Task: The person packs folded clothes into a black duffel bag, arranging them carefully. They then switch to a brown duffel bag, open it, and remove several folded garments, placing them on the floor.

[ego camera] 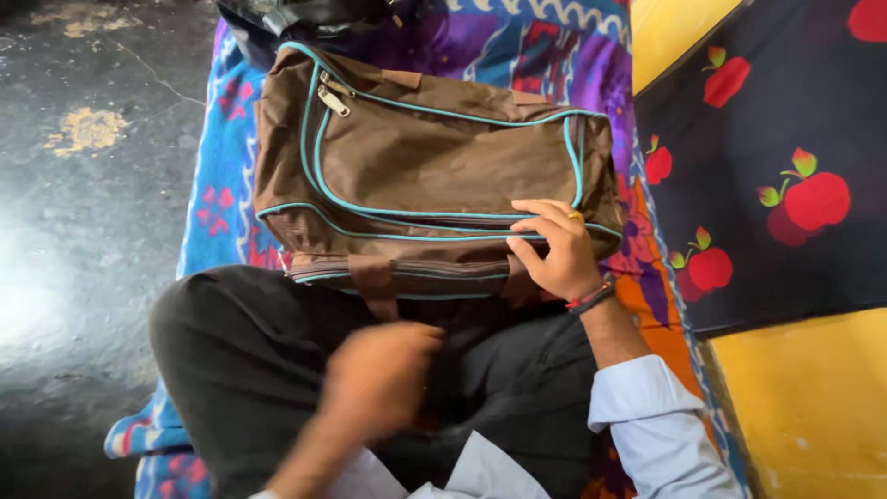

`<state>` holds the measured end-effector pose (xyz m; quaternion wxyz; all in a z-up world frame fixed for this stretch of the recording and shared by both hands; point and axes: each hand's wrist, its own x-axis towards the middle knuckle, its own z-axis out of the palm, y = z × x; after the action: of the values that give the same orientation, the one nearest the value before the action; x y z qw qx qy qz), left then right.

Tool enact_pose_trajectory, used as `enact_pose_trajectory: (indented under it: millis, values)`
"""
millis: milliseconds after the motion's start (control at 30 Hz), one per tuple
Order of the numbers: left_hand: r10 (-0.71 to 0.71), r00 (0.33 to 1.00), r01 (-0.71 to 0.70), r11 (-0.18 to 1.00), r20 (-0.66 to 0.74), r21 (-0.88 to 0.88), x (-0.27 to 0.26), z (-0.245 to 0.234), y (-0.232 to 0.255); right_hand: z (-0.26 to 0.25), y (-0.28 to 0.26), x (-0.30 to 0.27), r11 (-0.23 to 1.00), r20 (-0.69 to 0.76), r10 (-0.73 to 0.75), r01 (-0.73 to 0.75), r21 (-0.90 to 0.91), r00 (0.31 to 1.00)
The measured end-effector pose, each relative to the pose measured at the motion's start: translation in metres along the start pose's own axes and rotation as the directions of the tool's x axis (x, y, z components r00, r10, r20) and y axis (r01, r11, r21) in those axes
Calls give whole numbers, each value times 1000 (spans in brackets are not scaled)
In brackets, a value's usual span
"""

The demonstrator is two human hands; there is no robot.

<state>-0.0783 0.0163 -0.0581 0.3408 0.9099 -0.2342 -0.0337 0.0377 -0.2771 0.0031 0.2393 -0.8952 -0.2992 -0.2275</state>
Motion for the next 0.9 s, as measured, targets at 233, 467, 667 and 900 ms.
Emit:
enact_pose_trajectory:
  millis: [233,467,667,900]
  values:
    - [101,589,-338,932,802,132,-48,109,-3,1,-7,-5,1000,-32,2,-3,-22,999]
    - [96,849,-93,995,519,-30,-4,17,-7,4,-8,-8,999,-50,29,-31,-34,998]
    - [202,827,-292,952,-525,-94,71,-99,-43,-10,-24,37,975,164,209,-194,-104,964]
    - [54,617,-19,998,-785,53,182,-125,-136,52,-72,144,998,167,15,-25,59,986]
